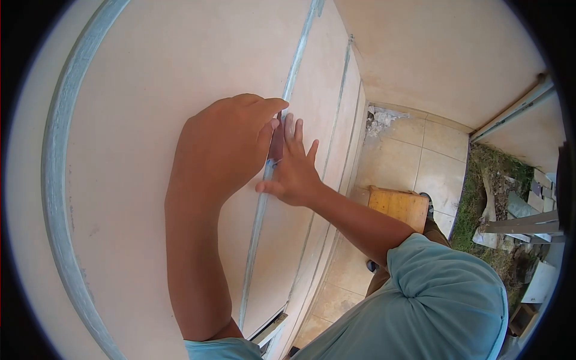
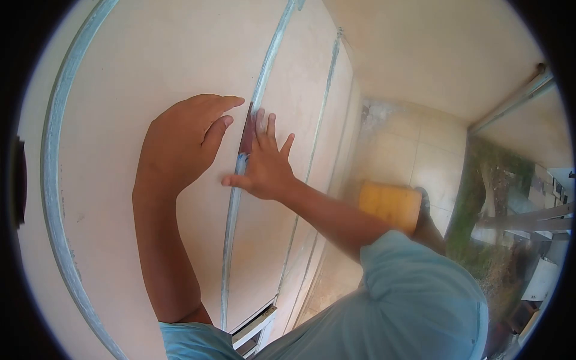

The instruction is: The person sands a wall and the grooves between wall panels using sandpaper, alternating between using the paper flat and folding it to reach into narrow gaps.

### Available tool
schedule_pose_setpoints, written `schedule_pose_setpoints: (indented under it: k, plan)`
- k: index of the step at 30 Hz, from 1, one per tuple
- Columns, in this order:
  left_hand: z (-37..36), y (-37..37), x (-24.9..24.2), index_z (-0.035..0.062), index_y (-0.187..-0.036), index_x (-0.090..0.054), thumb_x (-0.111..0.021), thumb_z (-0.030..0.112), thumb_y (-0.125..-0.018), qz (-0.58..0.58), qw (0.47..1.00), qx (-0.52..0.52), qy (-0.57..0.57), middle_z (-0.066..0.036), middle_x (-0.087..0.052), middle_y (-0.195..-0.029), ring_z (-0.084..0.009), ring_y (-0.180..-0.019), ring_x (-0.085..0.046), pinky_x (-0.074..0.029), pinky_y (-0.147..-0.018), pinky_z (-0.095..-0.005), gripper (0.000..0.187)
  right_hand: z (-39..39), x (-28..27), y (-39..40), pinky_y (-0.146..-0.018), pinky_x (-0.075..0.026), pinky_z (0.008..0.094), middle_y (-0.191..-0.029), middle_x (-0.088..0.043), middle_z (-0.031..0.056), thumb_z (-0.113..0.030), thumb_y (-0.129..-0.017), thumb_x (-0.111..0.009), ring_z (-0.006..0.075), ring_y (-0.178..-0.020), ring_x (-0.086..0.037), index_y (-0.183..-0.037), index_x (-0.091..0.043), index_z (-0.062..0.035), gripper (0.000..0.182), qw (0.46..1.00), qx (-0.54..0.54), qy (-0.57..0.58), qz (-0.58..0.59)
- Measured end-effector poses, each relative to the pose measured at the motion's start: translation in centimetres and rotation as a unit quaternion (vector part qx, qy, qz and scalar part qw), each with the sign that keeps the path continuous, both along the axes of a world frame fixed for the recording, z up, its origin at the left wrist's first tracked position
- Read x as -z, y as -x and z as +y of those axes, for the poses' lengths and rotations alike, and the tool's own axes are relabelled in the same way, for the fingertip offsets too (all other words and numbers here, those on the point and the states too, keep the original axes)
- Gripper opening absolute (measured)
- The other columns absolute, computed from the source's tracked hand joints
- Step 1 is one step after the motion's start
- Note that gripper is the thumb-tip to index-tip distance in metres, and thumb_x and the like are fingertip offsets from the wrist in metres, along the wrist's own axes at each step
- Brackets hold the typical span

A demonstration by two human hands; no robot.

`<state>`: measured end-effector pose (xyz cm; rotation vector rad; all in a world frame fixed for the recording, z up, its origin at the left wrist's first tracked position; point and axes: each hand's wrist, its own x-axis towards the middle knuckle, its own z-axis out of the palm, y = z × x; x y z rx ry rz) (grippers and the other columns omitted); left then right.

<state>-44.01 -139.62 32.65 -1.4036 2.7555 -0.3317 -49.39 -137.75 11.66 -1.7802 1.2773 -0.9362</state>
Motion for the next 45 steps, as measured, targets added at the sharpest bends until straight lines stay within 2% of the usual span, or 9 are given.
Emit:
schedule_pose_setpoints:
  k: [4, 6, 12, 22, 27, 31, 36, 42, 45]
  plan:
    - [-0.1, 0.3, -0.3, 0.0101, -0.12, -0.073, -0.06, 0.012, -0.097, 0.014, 0.999, -0.015, -0.036, -0.011, -0.075, -0.114, -0.0283, -0.101, -0.07, -0.054, -0.092, -0.038, 0.027, -11.2, -1.6, 5.4, -0.113, -0.004, 0.0769, -0.169, 0.004, 0.0266, -0.073, -0.091, -0.053, 0.0446, -0.156, 0.011, -0.162, -0.006, 0.0005, 0.112, 0.986, 0.114, -0.022, -0.115]
    - [-0.3, 0.5, -0.9, 0.0103, -0.121, -0.073, -0.06, 0.012, -0.097, 0.005, 0.999, -0.027, -0.045, -0.011, -0.075, -0.115, -0.0288, -0.102, -0.069, -0.053, -0.093, -0.038, 0.027, -10.8, -1.9, 4.9, -0.112, -0.004, 0.0776, -0.168, 0.005, 0.0288, -0.072, -0.092, -0.053, 0.0459, -0.155, 0.012, -0.162, -0.007, 0.0015, 0.111, 0.996, 0.076, -0.014, 0.037]
    - [0.0, 0.6, -1.0, 0.0109, -0.122, -0.073, -0.06, 0.011, -0.096, 0.051, 0.997, -0.02, -0.047, -0.012, -0.074, -0.118, -0.029, -0.105, -0.068, -0.053, -0.095, -0.0389, 0.029, 2.1, 0.6, 0.0, -0.109, 0.0, 0.0802, -0.166, 0.012, 0.0328, -0.099, -0.067, -0.05, 0.0501, -0.153, 0.016, -0.158, 0.004, 0.0088, 0.151, 0.995, -0.066, 0.025, 0.066]
    - [1.0, 1.5, -0.8, 0.0166, -0.12, -0.074, -0.075, 0.014, -0.088, 0.003, 0.997, -0.041, -0.065, -0.008, -0.074, -0.118, -0.0265, -0.111, -0.068, -0.052, -0.098, -0.042, 0.032, -27.1, 0.3, 13.4, -0.114, -0.002, 0.0771, -0.171, 0.001, 0.0222, -0.086, -0.086, -0.042, 0.0422, -0.157, 0.011, -0.164, -0.005, -0.006, 0.117, 0.978, 0.139, 0.005, -0.156]
    - [1.2, 2.0, -1.3, 0.0193, -0.121, -0.074, -0.081, 0.02, -0.083, -0.006, 0.993, -0.077, -0.089, -0.007, -0.073, -0.12, -0.0258, -0.115, -0.066, -0.05, -0.099, -0.0425, 0.039, -24.2, -0.4, 12.2, -0.111, -0.004, 0.0789, -0.169, 0.002, 0.0261, -0.081, -0.086, -0.051, 0.0488, -0.155, 0.009, -0.164, -0.007, -0.0067, 0.116, 0.992, 0.109, 0.026, -0.054]
    - [1.4, 2.1, -1.6, 0.0209, -0.121, -0.073, -0.083, 0.025, -0.078, -0.019, 0.991, -0.082, -0.105, -0.005, -0.072, -0.123, -0.026, -0.116, -0.065, -0.048, -0.101, -0.0421, 0.044, -12.7, 3.3, 7.1, -0.107, -0.002, 0.0826, -0.166, 0.008, 0.0329, -0.106, -0.059, -0.041, 0.0541, -0.152, 0.013, -0.161, 0.0, 0.0039, 0.155, 0.996, -0.002, 0.094, -0.002]
    - [1.5, 1.5, -2.1, 0.0216, -0.129, -0.067, -0.082, 0.028, -0.082, -0.047, 0.986, -0.069, -0.145, -0.007, -0.068, -0.127, -0.0251, -0.118, -0.063, -0.047, -0.102, -0.0404, 0.049, -18.5, 2.2, 10.2, -0.105, -0.002, 0.0842, -0.168, 0.008, 0.029, -0.103, -0.067, -0.036, 0.0508, -0.154, 0.012, -0.162, 0.001, 0.0, 0.144, 0.993, 0.039, 0.063, -0.09]
    - [1.7, 1.6, -1.8, 0.0243, -0.123, -0.072, -0.086, 0.031, -0.073, -0.023, 0.987, -0.098, -0.126, -0.003, -0.071, -0.125, -0.0234, -0.117, -0.065, -0.047, -0.104, -0.0403, 0.052, -36.8, 0.7, 17.7, -0.125, 0.007, 0.0506, -0.165, -0.014, 0.0319, -0.079, -0.096, -0.03, 0.048, -0.155, 0.006, -0.156, -0.03, 0.0047, 0.103, 0.97, 0.15, 0.106, -0.158]
    - [1.6, 1.5, -2.0, 0.0246, -0.125, -0.071, -0.087, 0.03, -0.074, -0.015, 0.987, -0.094, -0.13, -0.003, -0.071, -0.125, -0.023, -0.118, -0.065, -0.047, -0.104, -0.0393, 0.054, -41.6, 0.6, 20.2, -0.124, 0.009, 0.0517, -0.166, -0.015, 0.0311, -0.076, -0.097, -0.032, 0.0452, -0.156, 0.003, -0.159, -0.023, 0.0044, 0.101, 0.97, 0.157, 0.086, -0.163]
